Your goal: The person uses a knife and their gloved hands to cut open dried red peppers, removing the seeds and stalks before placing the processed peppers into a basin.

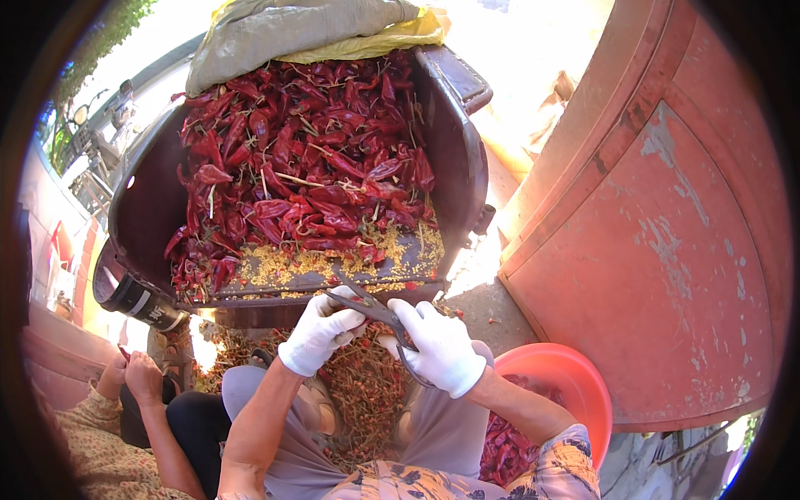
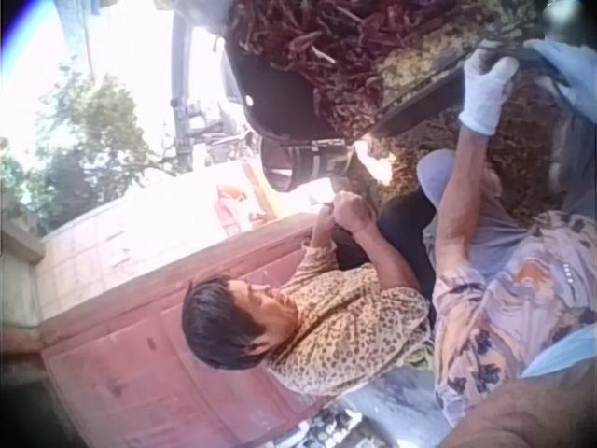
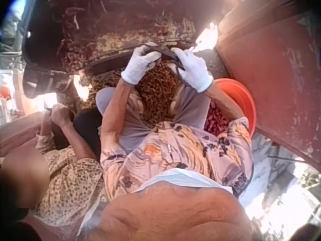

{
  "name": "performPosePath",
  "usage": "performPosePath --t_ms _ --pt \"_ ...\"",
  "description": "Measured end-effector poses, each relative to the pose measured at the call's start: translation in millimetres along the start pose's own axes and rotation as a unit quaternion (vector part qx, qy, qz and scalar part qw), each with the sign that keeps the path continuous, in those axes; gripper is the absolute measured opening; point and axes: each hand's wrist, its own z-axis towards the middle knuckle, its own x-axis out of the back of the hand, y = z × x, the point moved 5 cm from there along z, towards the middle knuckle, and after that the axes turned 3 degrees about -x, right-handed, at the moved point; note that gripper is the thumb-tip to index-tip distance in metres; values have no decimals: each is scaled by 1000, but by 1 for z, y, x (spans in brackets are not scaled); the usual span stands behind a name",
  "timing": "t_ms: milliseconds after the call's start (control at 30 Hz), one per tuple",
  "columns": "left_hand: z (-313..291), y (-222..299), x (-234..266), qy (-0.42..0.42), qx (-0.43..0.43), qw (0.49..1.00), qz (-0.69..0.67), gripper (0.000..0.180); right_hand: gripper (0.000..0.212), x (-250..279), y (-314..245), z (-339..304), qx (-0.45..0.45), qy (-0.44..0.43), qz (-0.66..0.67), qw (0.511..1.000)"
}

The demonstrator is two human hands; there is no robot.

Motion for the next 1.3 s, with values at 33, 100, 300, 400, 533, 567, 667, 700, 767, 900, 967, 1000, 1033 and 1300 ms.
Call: performPosePath --t_ms 33,100,300,400,533,567,667,700,767,900,967,1000,1033,1300 --pt "0 -1 -2 -8 4 1000 1 16 52 -2 2 -2 -4 1 4 1000" --pt "-3 1 -3 -12 25 999 31 15 52 -7 7 -6 -10 2 12 1000" --pt "-4 7 -2 -27 53 997 55 17 48 -17 19 -9 23 10 128 991" --pt "-3 11 0 -28 34 998 45 20 43 -16 25 -5 -70 3 236 969" --pt "0 19 -2 -29 -106 990 89 24 39 1 26 33 -131 57 261 955" --pt "-1 19 -1 -23 -118 987 104 25 41 4 29 41 -126 65 248 958" --pt "-4 28 9 36 -69 994 73 24 45 13 25 73 -174 88 240 951" --pt "-4 31 14 62 -39 996 50 23 46 14 28 86 -138 138 187 963" --pt "2 34 32 78 -135 987 -37 14 46 11 29 107 -80 212 81 971" --pt "10 41 58 207 -154 963 -83 11 36 1 50 150 -61 297 -95 948" --pt "11 42 64 188 -182 961 -88 10 41 0 68 161 -96 266 -121 952" --pt "8 41 67 199 -175 961 -77 10 40 -3 63 161 -133 234 -135 954" --pt "7 40 68 210 -168 961 -66 10 38 -2 53 155 -95 279 -133 946" --pt "12 29 61 242 -142 960 7 15 26 -34 -1 90 28 219 -40 975"
